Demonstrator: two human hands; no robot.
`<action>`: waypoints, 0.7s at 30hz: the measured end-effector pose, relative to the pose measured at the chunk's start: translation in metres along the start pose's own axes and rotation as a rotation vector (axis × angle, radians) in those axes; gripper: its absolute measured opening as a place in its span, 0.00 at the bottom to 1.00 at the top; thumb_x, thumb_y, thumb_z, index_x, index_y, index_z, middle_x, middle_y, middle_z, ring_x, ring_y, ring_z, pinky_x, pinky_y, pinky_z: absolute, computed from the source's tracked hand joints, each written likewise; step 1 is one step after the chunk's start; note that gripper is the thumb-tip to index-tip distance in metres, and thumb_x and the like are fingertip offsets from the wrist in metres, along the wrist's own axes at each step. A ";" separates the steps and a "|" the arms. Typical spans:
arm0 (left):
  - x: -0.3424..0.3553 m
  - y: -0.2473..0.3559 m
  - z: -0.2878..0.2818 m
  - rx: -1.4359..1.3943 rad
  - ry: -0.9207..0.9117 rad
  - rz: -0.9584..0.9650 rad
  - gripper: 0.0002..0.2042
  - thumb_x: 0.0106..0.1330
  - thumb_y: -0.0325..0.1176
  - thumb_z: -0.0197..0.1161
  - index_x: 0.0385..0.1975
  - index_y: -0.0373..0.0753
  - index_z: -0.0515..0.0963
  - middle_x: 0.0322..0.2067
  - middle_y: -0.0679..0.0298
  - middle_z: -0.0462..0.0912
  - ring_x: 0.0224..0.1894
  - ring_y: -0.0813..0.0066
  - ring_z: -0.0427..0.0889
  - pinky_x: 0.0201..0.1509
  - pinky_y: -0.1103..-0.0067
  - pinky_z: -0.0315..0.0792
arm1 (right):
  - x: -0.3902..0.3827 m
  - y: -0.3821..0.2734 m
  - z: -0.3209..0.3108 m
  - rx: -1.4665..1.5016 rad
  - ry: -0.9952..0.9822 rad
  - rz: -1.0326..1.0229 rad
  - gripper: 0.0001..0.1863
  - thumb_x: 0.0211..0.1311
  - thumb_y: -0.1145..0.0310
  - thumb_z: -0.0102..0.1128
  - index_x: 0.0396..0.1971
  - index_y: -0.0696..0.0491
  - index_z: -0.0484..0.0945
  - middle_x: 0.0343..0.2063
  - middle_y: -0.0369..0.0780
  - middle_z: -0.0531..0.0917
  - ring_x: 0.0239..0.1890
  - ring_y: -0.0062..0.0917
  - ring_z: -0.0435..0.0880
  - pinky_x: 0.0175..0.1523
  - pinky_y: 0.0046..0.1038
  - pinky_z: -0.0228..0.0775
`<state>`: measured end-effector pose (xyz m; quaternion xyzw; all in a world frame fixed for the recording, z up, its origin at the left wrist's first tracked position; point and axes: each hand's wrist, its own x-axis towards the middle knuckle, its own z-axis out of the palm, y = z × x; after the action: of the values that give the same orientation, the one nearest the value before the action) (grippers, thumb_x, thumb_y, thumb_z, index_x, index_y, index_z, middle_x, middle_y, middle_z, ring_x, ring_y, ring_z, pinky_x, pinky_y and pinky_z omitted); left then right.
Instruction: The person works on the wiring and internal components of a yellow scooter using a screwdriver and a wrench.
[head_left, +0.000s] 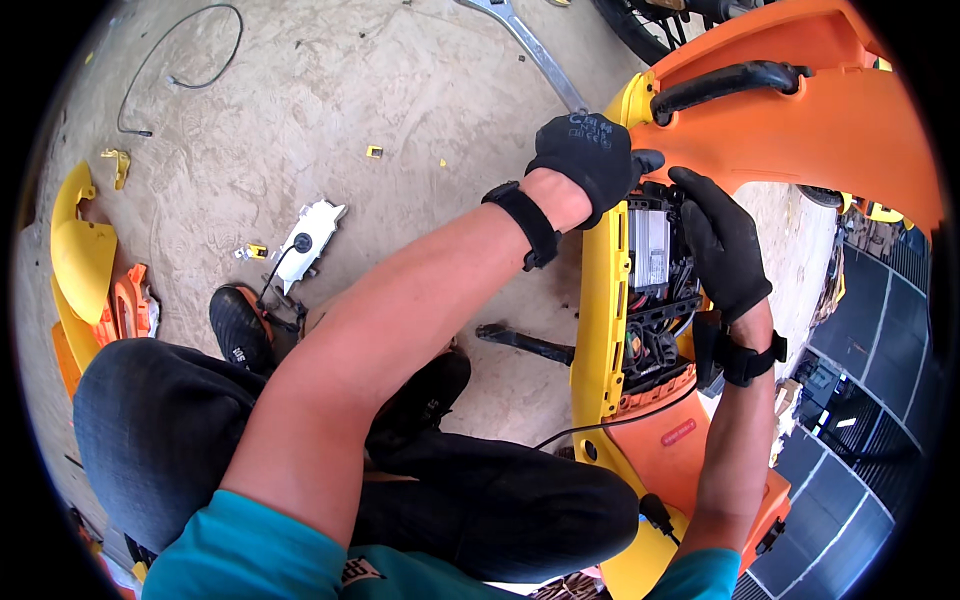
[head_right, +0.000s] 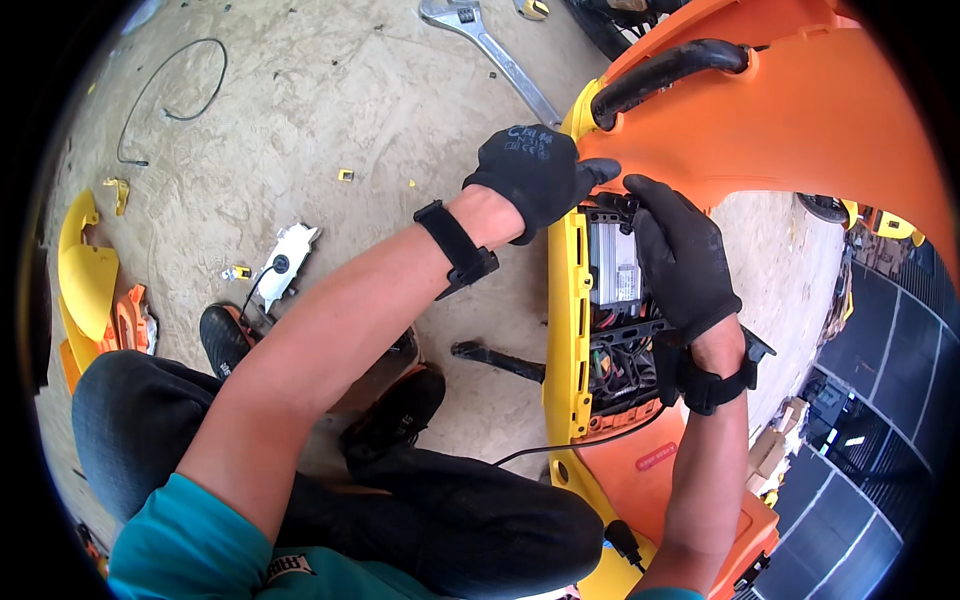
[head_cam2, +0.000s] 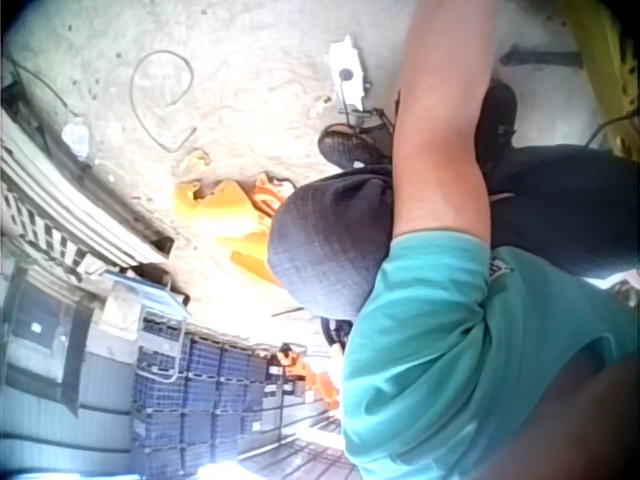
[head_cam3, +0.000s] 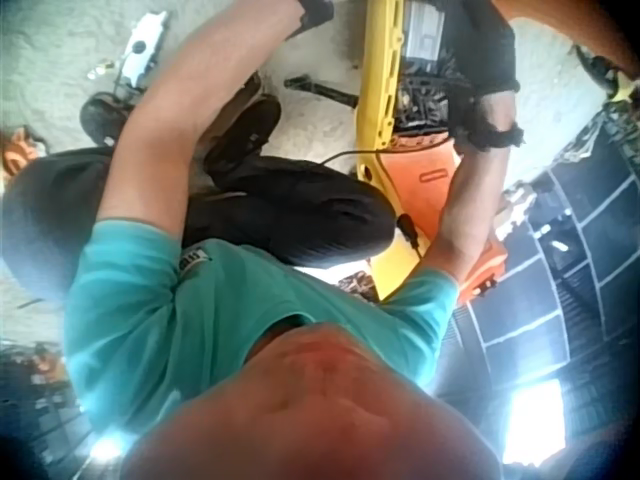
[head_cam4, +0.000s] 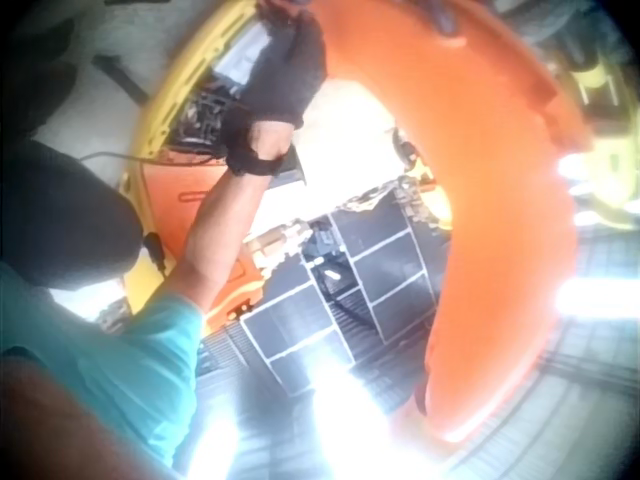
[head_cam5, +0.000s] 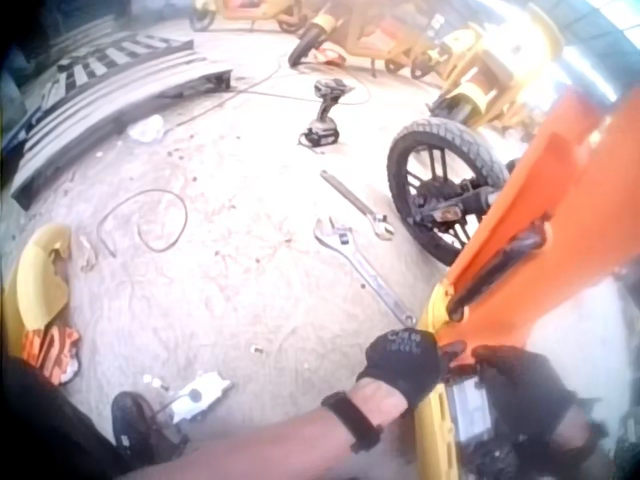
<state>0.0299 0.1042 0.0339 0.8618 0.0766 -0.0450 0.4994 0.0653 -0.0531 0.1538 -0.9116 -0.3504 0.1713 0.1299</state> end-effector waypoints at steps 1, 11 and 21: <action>0.000 -0.002 0.001 0.002 -0.007 0.000 0.29 0.64 0.60 0.50 0.27 0.36 0.82 0.25 0.52 0.82 0.33 0.55 0.82 0.41 0.66 0.75 | -0.001 0.000 0.000 0.004 0.000 0.006 0.16 0.64 0.72 0.55 0.52 0.58 0.74 0.37 0.46 0.82 0.36 0.22 0.81 0.43 0.24 0.71; 0.010 -0.006 -0.012 0.001 -0.066 -0.009 0.28 0.61 0.60 0.56 0.29 0.34 0.82 0.24 0.52 0.82 0.31 0.56 0.83 0.41 0.67 0.75 | 0.008 0.003 -0.003 -0.182 -0.059 -0.086 0.21 0.59 0.74 0.61 0.54 0.54 0.73 0.40 0.46 0.81 0.42 0.37 0.81 0.47 0.31 0.72; 0.014 -0.008 -0.012 0.051 -0.100 0.006 0.30 0.61 0.61 0.56 0.31 0.33 0.82 0.23 0.52 0.82 0.30 0.59 0.83 0.40 0.67 0.75 | 0.013 -0.004 0.003 -0.320 0.018 -0.098 0.17 0.58 0.73 0.61 0.49 0.54 0.76 0.34 0.46 0.79 0.36 0.39 0.80 0.42 0.34 0.71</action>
<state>0.0424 0.1197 0.0306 0.8712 0.0478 -0.0882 0.4806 0.0708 -0.0415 0.1498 -0.9039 -0.4162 0.0987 -0.0057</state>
